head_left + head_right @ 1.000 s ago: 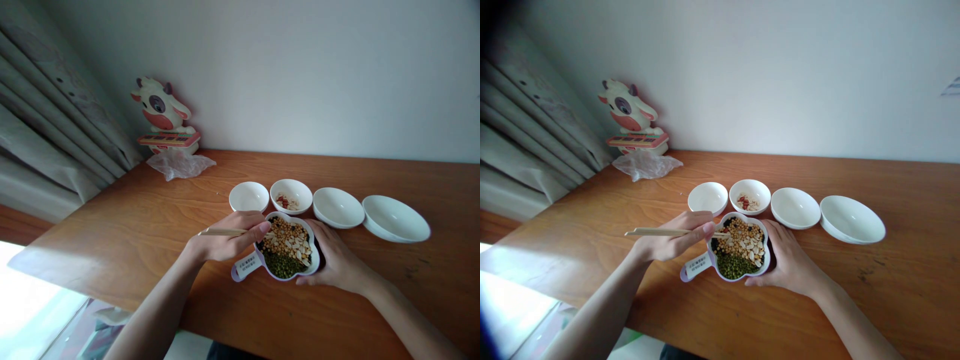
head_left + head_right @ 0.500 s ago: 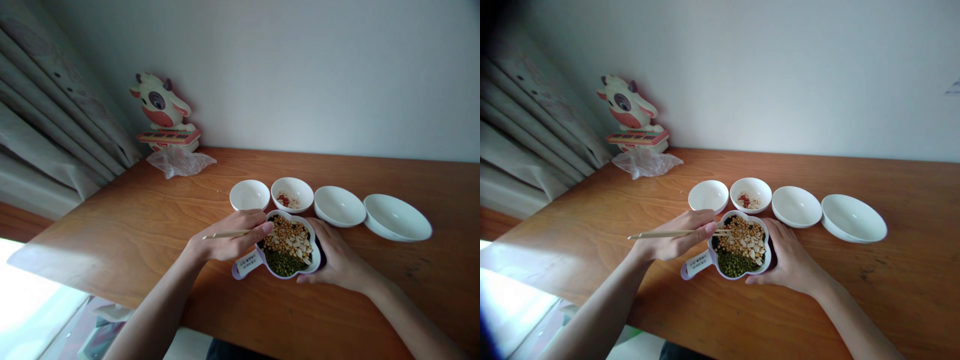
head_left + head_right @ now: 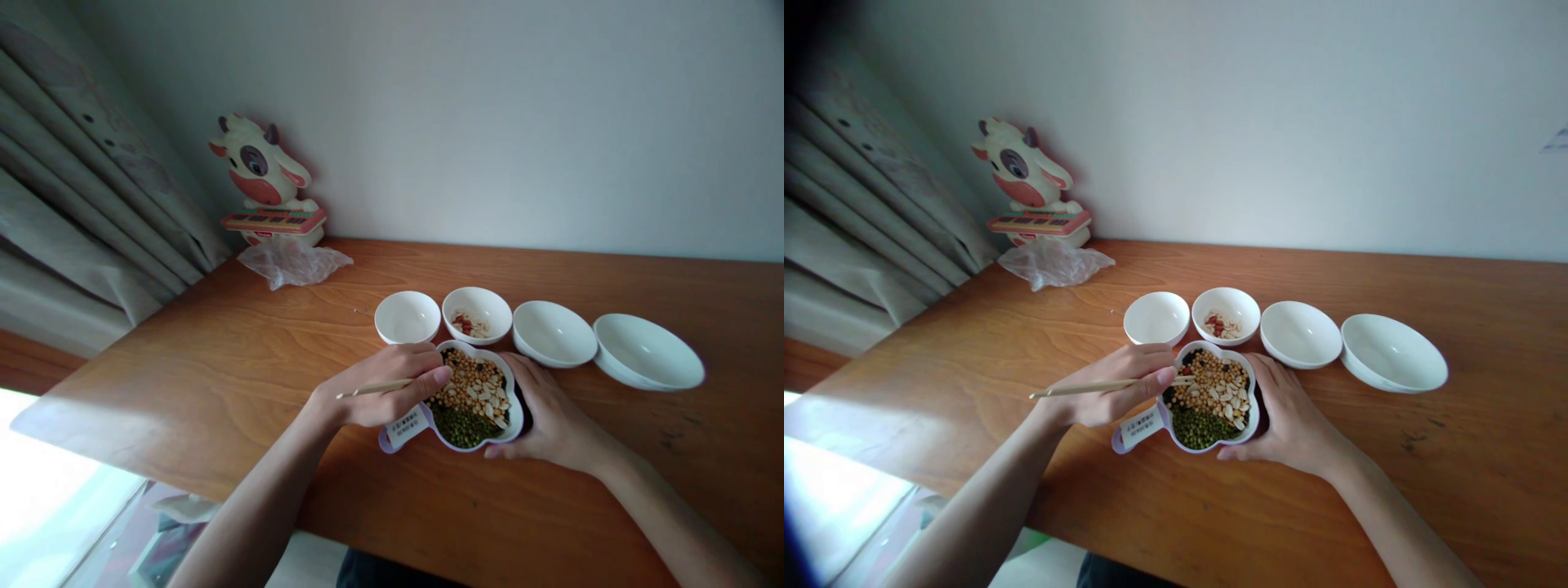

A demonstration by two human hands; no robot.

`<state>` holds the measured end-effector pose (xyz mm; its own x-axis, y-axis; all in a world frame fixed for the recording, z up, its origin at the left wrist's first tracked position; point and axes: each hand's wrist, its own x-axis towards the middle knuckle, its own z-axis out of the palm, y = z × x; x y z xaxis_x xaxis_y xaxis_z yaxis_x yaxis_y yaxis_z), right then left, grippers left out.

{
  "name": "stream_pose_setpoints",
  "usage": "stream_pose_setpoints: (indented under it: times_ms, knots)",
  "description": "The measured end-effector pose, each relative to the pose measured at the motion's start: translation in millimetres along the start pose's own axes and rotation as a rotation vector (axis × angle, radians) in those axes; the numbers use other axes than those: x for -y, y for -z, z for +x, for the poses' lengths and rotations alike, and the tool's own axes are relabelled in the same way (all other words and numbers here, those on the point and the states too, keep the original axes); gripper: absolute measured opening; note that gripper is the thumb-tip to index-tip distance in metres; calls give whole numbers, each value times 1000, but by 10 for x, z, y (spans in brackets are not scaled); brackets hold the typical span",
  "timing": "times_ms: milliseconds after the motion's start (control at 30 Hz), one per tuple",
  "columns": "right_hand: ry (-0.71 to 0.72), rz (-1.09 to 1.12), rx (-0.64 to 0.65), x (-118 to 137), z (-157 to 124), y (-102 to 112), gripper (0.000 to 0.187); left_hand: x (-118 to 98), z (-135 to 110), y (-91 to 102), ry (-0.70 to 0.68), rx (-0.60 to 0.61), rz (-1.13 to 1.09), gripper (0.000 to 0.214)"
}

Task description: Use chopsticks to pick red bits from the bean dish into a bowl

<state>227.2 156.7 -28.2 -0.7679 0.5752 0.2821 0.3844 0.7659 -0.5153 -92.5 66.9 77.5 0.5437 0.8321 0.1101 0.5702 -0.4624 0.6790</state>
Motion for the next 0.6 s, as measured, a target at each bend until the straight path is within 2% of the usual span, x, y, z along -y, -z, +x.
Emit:
stream_pose_setpoints:
  times_ms: [600]
  knots:
    - [-17,21,-5,8,0,-15,134,25,30,-72,-4,-74,-3,57]
